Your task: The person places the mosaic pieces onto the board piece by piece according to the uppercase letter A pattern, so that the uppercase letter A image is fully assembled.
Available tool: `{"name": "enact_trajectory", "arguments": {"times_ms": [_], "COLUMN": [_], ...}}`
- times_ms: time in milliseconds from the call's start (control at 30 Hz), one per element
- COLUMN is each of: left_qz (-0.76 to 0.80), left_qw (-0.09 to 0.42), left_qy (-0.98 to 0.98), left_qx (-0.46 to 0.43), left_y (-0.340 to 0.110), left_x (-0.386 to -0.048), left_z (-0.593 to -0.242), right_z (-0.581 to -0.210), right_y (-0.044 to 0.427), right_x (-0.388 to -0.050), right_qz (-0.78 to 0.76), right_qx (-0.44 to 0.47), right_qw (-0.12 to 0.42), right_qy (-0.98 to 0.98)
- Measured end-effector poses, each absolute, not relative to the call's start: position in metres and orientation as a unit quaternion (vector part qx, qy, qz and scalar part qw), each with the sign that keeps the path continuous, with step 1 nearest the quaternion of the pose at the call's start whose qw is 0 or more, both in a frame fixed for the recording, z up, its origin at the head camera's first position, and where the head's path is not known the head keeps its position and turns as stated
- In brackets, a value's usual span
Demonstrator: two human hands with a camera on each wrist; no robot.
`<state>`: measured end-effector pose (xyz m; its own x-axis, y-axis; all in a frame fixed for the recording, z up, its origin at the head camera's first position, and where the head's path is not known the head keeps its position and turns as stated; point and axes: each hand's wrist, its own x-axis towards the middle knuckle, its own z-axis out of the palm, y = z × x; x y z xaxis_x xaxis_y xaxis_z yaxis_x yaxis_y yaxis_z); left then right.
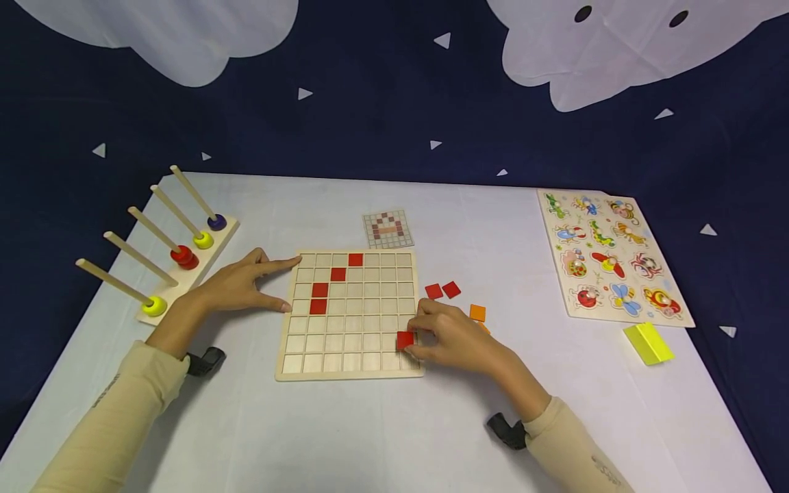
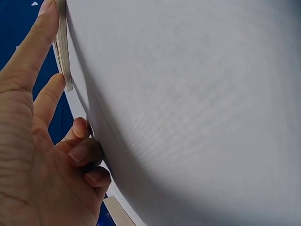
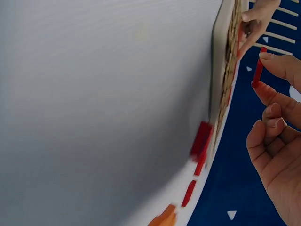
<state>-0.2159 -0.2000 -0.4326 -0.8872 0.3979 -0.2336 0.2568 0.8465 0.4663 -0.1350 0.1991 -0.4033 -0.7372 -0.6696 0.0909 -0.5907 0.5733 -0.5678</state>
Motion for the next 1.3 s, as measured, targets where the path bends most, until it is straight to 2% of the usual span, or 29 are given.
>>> {"name": "enact_trajectory", "arguments": {"times_ms": [233, 533, 1300], "left_qz": [0.217, 0.216, 0.210], "left_qw": [0.165, 0.167, 0.162], "left_qy": [0.947, 0.947, 0.948], "left_qx": [0.172, 0.169, 0.175], "left_y": [-0.199, -0.199, -0.201], "left_x": [-0.215, -0.215, -0.216], "left_z": [-0.431, -0.431, -0.432], "right_z": [-0.398, -0.396, -0.400], "right_y": [0.178, 0.156, 0.110], "right_x": [-0.142, -0.149, -0.163], "right_qz": [-0.271, -0.265, -0.219], "right_qx": [-0.378, -0.395, -0.439], "right_qw": [0.096, 0.096, 0.058], "right_qy": [0.880, 0.874, 0.870]}}
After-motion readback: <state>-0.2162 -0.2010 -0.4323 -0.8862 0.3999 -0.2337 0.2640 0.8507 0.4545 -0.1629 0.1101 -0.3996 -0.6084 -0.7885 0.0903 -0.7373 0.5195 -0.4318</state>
